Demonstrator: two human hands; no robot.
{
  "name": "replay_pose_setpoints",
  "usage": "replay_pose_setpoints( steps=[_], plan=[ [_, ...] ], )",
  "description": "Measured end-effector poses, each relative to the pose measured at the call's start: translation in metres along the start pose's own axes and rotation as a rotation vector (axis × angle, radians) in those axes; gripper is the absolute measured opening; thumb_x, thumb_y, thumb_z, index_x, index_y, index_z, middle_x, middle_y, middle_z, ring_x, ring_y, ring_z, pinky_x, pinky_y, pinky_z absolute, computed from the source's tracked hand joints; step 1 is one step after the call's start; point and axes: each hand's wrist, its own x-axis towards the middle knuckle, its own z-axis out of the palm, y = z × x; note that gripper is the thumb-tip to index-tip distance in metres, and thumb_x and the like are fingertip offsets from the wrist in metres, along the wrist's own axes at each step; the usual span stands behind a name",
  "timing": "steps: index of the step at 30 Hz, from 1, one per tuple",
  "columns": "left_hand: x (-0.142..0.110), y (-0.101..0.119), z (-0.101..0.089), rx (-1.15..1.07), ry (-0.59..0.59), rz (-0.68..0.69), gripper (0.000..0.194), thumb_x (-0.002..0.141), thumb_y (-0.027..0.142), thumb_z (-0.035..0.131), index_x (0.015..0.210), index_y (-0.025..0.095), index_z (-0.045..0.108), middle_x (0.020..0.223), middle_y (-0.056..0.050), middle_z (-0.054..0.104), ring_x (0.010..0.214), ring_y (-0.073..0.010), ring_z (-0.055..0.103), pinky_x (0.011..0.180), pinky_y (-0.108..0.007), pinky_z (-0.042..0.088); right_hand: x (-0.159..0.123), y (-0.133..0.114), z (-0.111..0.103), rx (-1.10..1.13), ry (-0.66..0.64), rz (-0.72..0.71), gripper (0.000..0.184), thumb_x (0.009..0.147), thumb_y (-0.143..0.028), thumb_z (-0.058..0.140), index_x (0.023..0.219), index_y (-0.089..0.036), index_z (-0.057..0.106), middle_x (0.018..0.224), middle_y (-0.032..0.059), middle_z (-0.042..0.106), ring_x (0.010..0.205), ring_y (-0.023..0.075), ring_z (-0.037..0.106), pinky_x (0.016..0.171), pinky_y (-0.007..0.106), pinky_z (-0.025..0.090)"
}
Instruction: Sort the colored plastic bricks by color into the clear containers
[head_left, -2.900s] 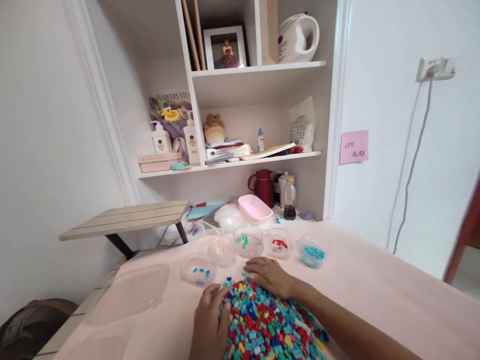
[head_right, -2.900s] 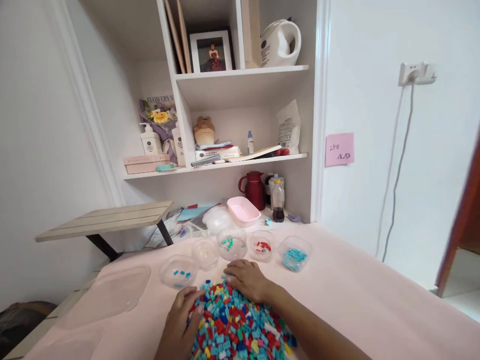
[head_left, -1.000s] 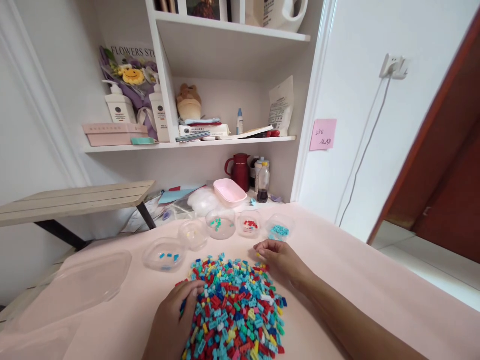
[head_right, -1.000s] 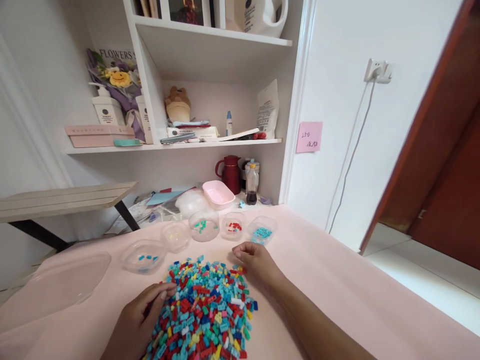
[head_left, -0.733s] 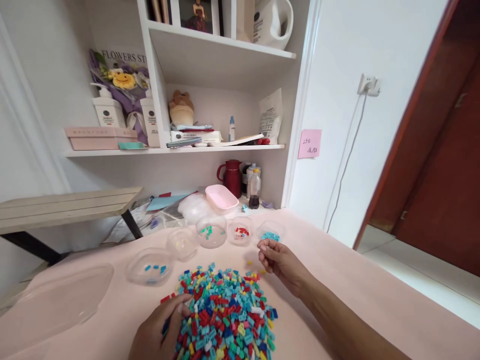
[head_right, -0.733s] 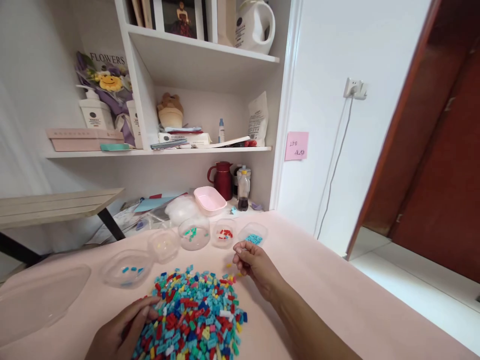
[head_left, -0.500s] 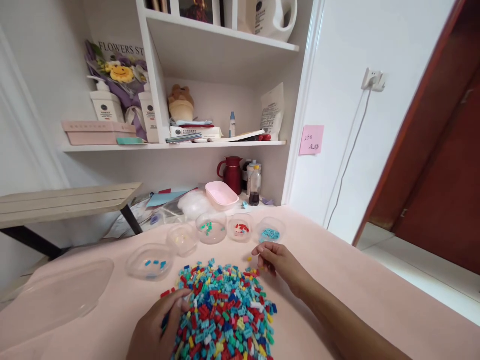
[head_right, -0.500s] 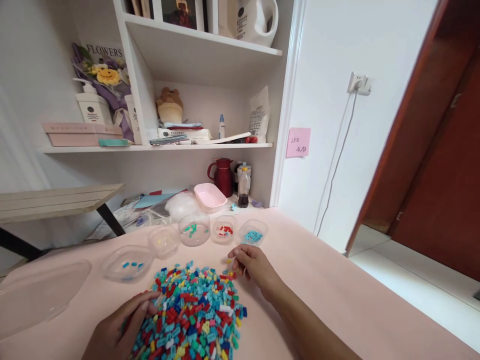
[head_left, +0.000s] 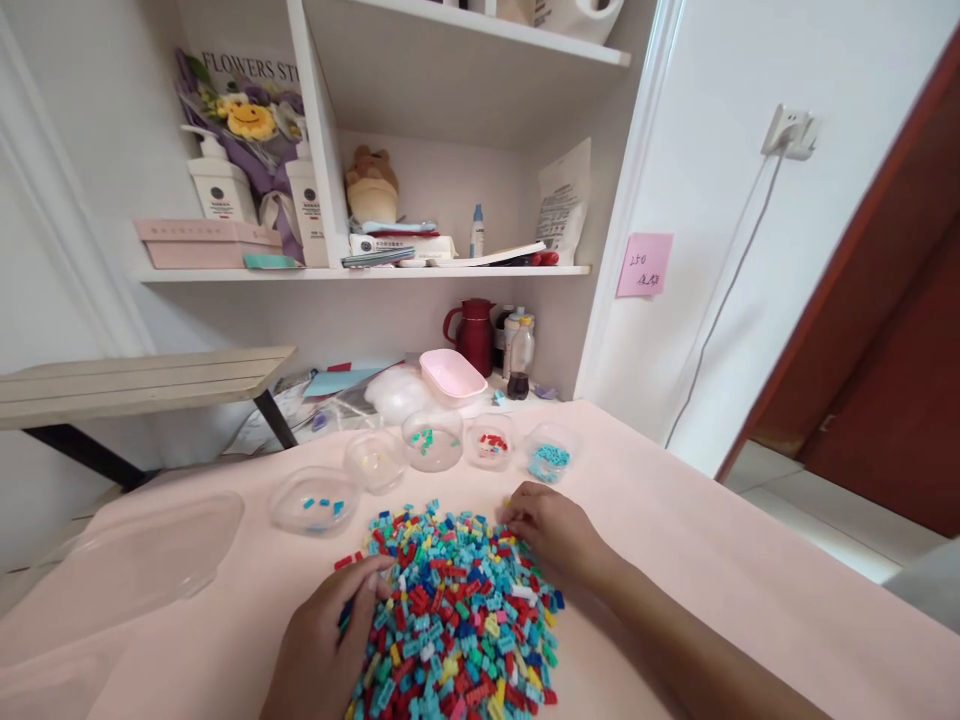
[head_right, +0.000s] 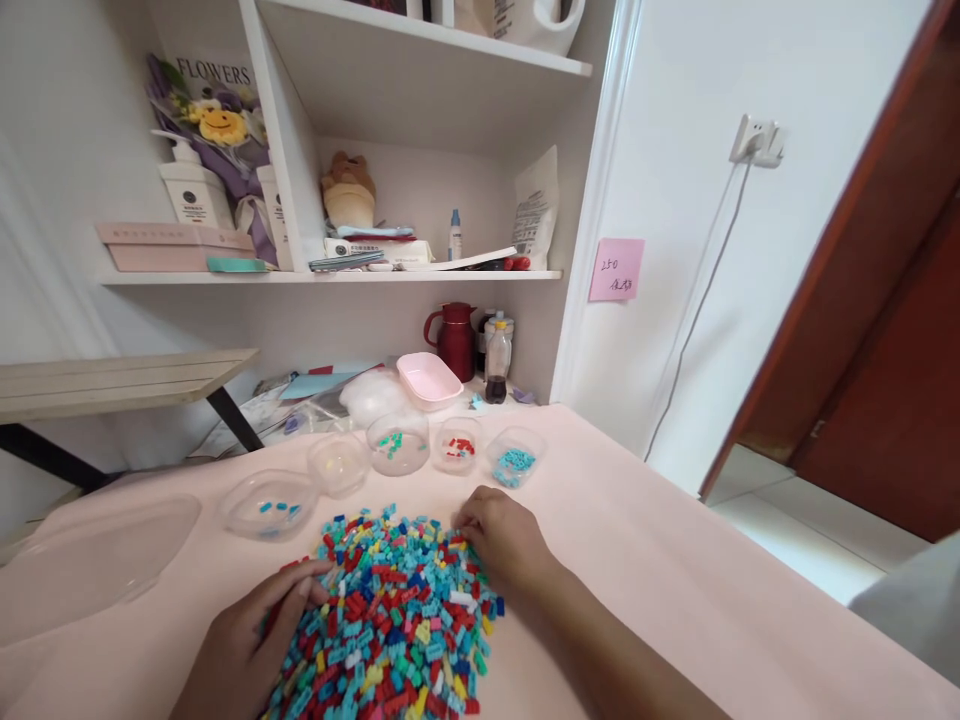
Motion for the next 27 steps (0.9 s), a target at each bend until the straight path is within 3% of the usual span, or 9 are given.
replay_pose_setpoints(
  steps=[5,8,10,15,20,23,27],
  plan=[
    [-0.001,0.004,0.000,-0.024,0.013,-0.033,0.032,0.086,0.044,0.048,0.098,0.027,0.072,0.079,0.002,0.075,0.076,-0.0152,0.070,0.070,-0.021,0.055,0.000,0.003,0.002,0.261,-0.010,0.065,0.011,0.074,-0.021,0.058,0.076,-0.021,0.069,0.086,0.0032,0.069,0.075,0.0182,0.062,0.067,0.028,0.046],
    [0.001,0.003,-0.001,-0.011,0.006,0.004,0.031,0.086,0.044,0.048,0.096,0.028,0.073,0.077,0.002,0.075,0.074,-0.0144,0.071,0.068,-0.019,0.056,-0.001,-0.004,-0.008,0.306,0.009,0.024,0.013,0.077,-0.027,0.057,0.077,-0.021,0.069,0.085,0.0034,0.069,0.073,0.0180,0.060,0.065,0.029,0.046],
    [0.002,0.000,-0.001,0.001,0.005,0.032,0.032,0.086,0.043,0.047,0.097,0.028,0.073,0.076,0.003,0.075,0.071,-0.0140,0.071,0.066,-0.018,0.056,0.001,-0.007,-0.020,0.268,0.107,-0.028,0.016,0.080,-0.031,0.056,0.080,-0.023,0.069,0.087,0.0040,0.068,0.075,0.0188,0.059,0.066,0.030,0.046],
    [0.003,-0.007,0.002,0.017,-0.004,0.040,0.030,0.085,0.043,0.049,0.097,0.028,0.072,0.078,0.003,0.075,0.074,-0.0139,0.072,0.067,-0.018,0.056,0.015,0.013,-0.052,0.147,0.535,-0.019,0.025,0.085,-0.038,0.051,0.096,-0.023,0.069,0.097,0.0073,0.064,0.076,0.0196,0.059,0.070,0.034,0.046],
    [0.003,-0.006,0.002,0.019,-0.009,0.030,0.032,0.085,0.044,0.048,0.098,0.029,0.072,0.076,0.003,0.075,0.072,-0.0141,0.072,0.067,-0.018,0.056,0.015,0.040,-0.063,0.265,0.663,0.103,0.040,0.083,-0.040,0.053,0.120,-0.025,0.058,0.114,0.0075,0.061,0.086,0.0208,0.063,0.076,0.037,0.048],
    [0.003,-0.003,0.001,0.021,-0.024,0.012,0.032,0.085,0.044,0.048,0.099,0.028,0.072,0.078,0.002,0.075,0.074,-0.0145,0.071,0.068,-0.019,0.056,0.008,0.038,-0.060,0.400,0.657,0.169,0.038,0.085,-0.040,0.051,0.117,-0.023,0.060,0.103,0.0069,0.065,0.083,0.0209,0.065,0.074,0.035,0.049],
    [0.001,0.002,-0.001,-0.006,-0.049,-0.022,0.033,0.087,0.044,0.046,0.100,0.027,0.071,0.079,0.002,0.074,0.076,-0.0147,0.070,0.071,-0.020,0.055,0.000,0.020,-0.046,0.443,0.438,0.153,0.030,0.085,-0.039,0.051,0.103,-0.021,0.066,0.085,0.0052,0.068,0.076,0.0201,0.064,0.072,0.034,0.049]
  ],
)
